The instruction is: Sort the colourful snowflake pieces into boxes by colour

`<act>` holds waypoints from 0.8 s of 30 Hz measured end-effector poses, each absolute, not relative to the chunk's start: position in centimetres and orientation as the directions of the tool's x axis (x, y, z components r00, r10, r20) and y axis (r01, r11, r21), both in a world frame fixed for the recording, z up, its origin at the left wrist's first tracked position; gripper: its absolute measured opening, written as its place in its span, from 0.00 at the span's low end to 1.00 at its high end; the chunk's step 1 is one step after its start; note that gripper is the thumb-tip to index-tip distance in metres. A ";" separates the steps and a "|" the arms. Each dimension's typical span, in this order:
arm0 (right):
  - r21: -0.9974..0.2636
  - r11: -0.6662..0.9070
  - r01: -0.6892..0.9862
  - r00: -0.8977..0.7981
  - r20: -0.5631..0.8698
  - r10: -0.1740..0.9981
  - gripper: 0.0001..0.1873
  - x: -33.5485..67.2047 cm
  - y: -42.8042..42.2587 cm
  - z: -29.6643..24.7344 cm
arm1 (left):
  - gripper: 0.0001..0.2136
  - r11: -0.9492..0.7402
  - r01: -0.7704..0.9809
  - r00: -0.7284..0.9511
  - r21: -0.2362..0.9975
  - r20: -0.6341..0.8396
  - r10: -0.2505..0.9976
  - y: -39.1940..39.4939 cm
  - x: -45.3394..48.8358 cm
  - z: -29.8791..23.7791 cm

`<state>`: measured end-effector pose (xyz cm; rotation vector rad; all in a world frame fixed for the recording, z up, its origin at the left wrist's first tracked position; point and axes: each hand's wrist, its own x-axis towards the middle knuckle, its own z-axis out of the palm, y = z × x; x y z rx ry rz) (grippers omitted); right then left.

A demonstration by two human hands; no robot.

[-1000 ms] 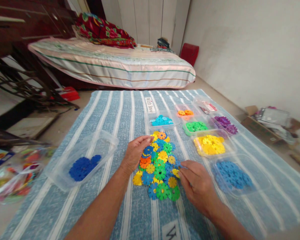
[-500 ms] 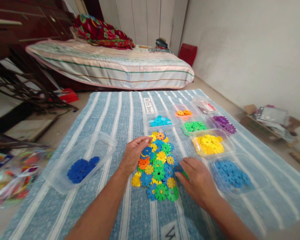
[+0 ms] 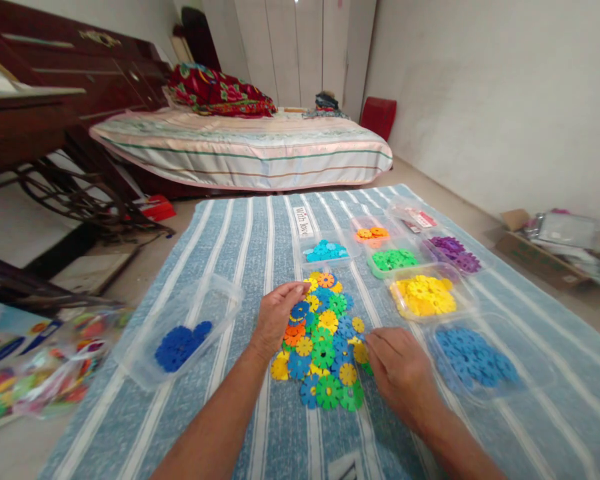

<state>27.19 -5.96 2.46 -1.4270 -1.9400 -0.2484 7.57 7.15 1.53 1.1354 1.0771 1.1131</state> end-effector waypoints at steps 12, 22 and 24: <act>-0.022 0.085 0.996 -0.033 0.804 0.593 0.06 35.5 -9.0 6.0 | 0.15 0.078 0.034 0.006 0.996 -0.078 0.997 7.2 8.9 2.1; -0.334 0.408 0.850 -0.079 0.685 0.725 0.09 26.5 -5.9 2.6 | 0.13 -0.102 0.410 0.068 0.907 0.081 0.994 6.5 7.6 3.5; -0.373 0.354 0.858 -0.040 0.639 0.768 0.10 26.2 -4.3 2.2 | 0.12 -0.179 0.548 0.130 0.817 0.128 0.983 6.3 6.9 3.9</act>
